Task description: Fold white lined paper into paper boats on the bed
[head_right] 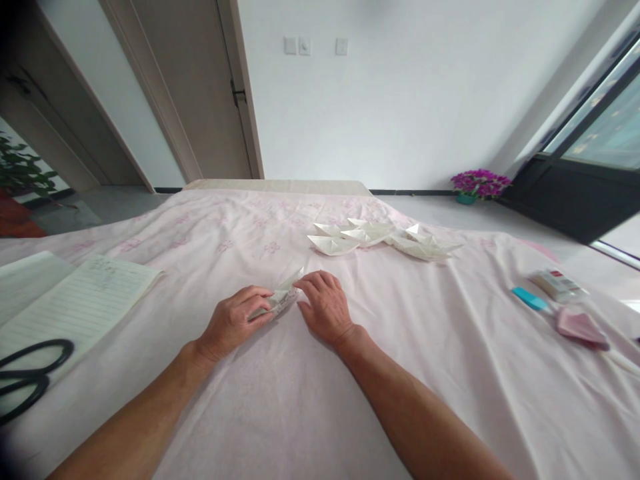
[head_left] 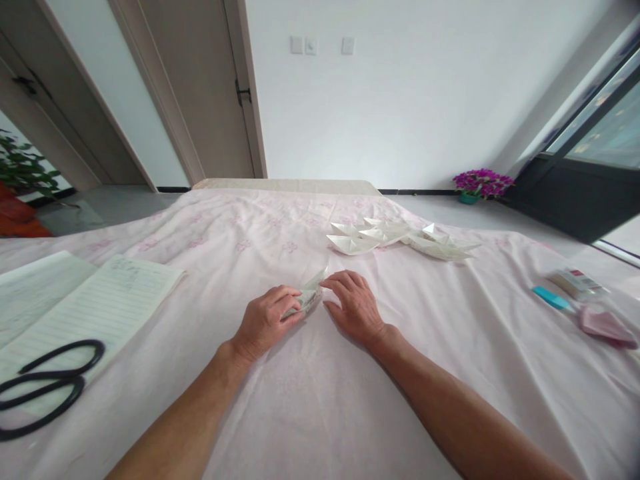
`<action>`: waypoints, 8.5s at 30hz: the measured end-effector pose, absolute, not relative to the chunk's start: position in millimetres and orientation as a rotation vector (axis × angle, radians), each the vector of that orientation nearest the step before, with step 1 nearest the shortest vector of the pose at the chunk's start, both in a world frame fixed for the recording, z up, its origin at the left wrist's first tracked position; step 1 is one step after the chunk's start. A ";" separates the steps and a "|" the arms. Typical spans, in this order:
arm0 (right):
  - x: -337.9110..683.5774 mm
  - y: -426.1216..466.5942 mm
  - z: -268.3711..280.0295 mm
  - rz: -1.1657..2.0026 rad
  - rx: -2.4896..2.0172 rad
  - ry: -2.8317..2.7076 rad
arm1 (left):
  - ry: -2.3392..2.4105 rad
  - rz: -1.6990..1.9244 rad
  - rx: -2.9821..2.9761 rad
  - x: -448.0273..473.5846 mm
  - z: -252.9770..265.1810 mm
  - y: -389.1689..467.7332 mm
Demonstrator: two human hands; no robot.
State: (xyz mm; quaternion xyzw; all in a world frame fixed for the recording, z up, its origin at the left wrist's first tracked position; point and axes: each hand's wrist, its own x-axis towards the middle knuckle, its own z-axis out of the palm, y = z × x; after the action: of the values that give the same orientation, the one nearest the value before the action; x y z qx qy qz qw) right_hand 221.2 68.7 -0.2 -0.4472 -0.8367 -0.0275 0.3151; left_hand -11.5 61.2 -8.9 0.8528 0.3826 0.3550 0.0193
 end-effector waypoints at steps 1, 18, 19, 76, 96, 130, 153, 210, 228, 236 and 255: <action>220.1 67.8 1.2 -0.100 -1.175 -2.182 | 1.155 1.088 2.686 -10.9 -9.0 61.0; 219.6 67.3 1.2 -0.107 -1.014 -2.312 | 1.196 1.105 2.860 -8.9 -10.1 62.1; 219.2 67.0 1.5 -0.098 -1.019 -2.322 | 1.197 1.097 2.867 -8.8 -10.8 62.0; 199.3 58.7 -2.9 0.303 -1.241 -1.871 | 1.722 1.429 2.062 10.0 -3.7 60.1; 194.5 63.0 -6.3 0.838 -1.229 -1.775 | 1.430 1.382 1.840 25.7 -12.7 53.1; 199.2 64.8 -5.3 0.830 -1.199 -1.859 | 1.330 1.204 1.644 23.6 -4.7 51.0; 199.0 64.9 -4.5 0.774 -1.234 -1.944 | 1.414 1.136 1.698 22.3 -7.4 53.3; 199.5 68.8 -7.4 0.653 -1.263 -2.013 | 1.101 1.057 1.461 20.3 -4.9 54.8; 198.9 68.5 -7.9 0.656 -1.255 -1.957 | 1.121 1.016 1.535 26.4 -2.6 48.2; 199.3 68.3 -9.9 0.577 -1.272 -2.062 | 1.201 1.050 1.528 28.2 -11.6 55.3; 197.9 64.9 -2.4 0.603 -1.230 -2.115 | 1.189 1.152 1.441 28.3 -9.9 57.6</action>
State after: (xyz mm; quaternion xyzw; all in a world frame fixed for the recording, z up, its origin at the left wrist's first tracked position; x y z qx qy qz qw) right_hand 197.9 64.9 -2.4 -0.4646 -0.7991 0.2279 0.3060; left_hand 28.3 57.6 -9.9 0.5843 0.4822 0.4673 0.4559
